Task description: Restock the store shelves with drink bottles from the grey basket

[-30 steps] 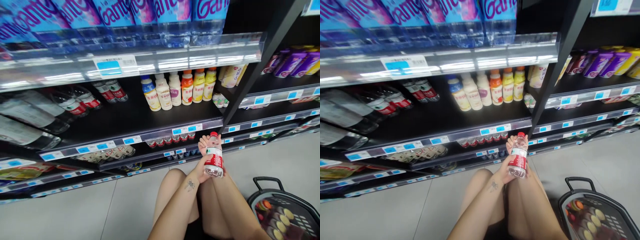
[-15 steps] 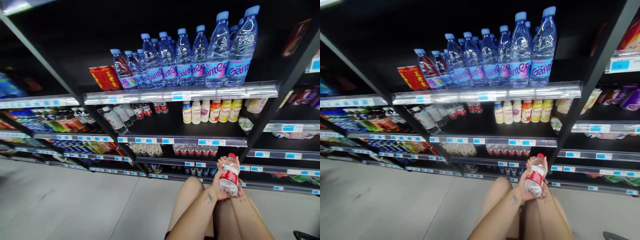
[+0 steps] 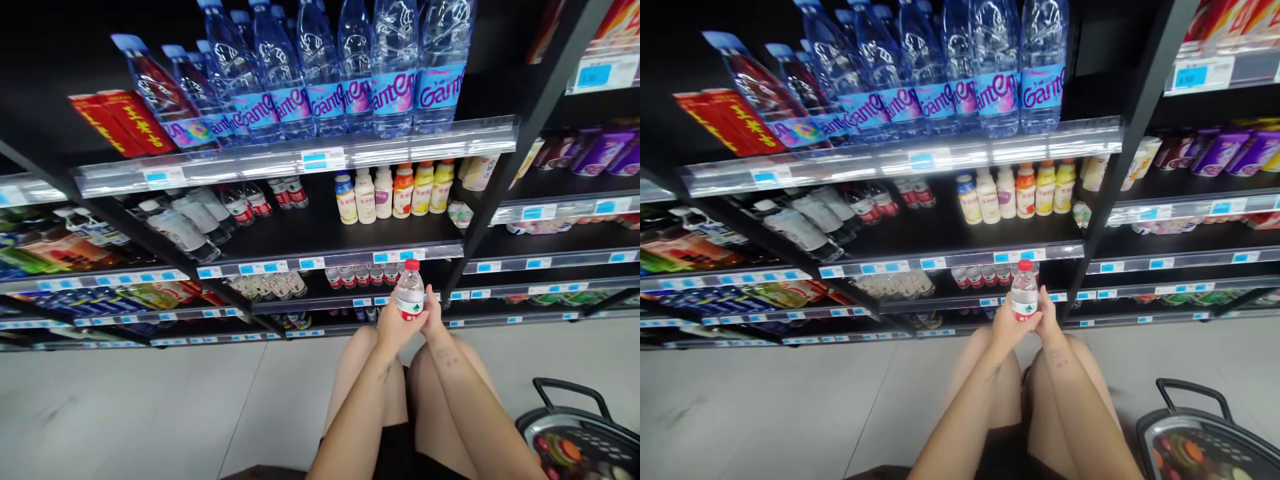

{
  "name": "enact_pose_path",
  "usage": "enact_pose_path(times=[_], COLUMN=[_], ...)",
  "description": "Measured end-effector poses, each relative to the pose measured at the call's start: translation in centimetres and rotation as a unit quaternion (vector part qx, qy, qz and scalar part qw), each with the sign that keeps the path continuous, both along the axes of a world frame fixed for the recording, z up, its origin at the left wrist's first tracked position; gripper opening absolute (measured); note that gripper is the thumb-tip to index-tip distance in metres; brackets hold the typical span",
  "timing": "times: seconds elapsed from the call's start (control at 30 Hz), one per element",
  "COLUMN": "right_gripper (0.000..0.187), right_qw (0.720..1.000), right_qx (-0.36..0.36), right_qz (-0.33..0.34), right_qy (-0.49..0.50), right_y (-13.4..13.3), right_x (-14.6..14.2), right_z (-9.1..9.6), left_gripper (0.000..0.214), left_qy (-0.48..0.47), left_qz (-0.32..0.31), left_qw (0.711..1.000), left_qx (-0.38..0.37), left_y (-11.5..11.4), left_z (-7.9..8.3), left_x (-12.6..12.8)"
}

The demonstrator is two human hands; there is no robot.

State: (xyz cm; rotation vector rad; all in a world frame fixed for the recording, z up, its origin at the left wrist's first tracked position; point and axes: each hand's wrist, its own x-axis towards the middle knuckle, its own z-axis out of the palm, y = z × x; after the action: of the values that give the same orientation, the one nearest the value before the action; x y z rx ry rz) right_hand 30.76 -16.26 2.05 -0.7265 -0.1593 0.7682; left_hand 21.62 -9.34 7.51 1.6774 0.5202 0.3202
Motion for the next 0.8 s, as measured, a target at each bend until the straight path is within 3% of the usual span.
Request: enact_pose_path(times=[0.03, 0.1, 0.3, 0.47, 0.6, 0.8], right_gripper=[0.061, 0.059, 0.061, 0.067, 0.078, 0.075], right_qw=[1.000, 1.000, 0.999, 0.999, 0.997, 0.973], right_qx=[0.011, 0.023, 0.033, 0.031, 0.053, 0.114], right_qz=[0.002, 0.010, 0.029, 0.033, 0.052, 0.188], right_qy=[0.010, 0.013, 0.009, 0.010, -0.016, -0.066], right_y=[0.3, 0.9, 1.5, 1.5, 1.6, 2.0], right_x=[-0.1, -0.1, 0.9, 1.6, 2.1, 3.7], right_z=[0.1, 0.3, 0.2, 0.6, 1.0, 0.5], left_gripper=[0.071, 0.071, 0.076, 0.054, 0.056, 0.066], left_qy=[0.034, 0.086, 0.082, -0.054, -0.113, -0.108], left_qz=[0.003, 0.009, 0.022, -0.011, 0.005, 0.093], left_qw=[0.995, 0.981, 0.980, 0.975, 0.955, 0.935], left_qx=[0.091, 0.173, 0.180, 0.217, 0.274, 0.325], left_y=[0.5, 0.9, 0.6, 0.7, -0.3, -2.9], left_z=[0.2, 0.3, 0.0, -1.0, -1.9, -3.2], left_x=[-0.1, -0.2, 0.6, 0.9, 1.3, 1.7])
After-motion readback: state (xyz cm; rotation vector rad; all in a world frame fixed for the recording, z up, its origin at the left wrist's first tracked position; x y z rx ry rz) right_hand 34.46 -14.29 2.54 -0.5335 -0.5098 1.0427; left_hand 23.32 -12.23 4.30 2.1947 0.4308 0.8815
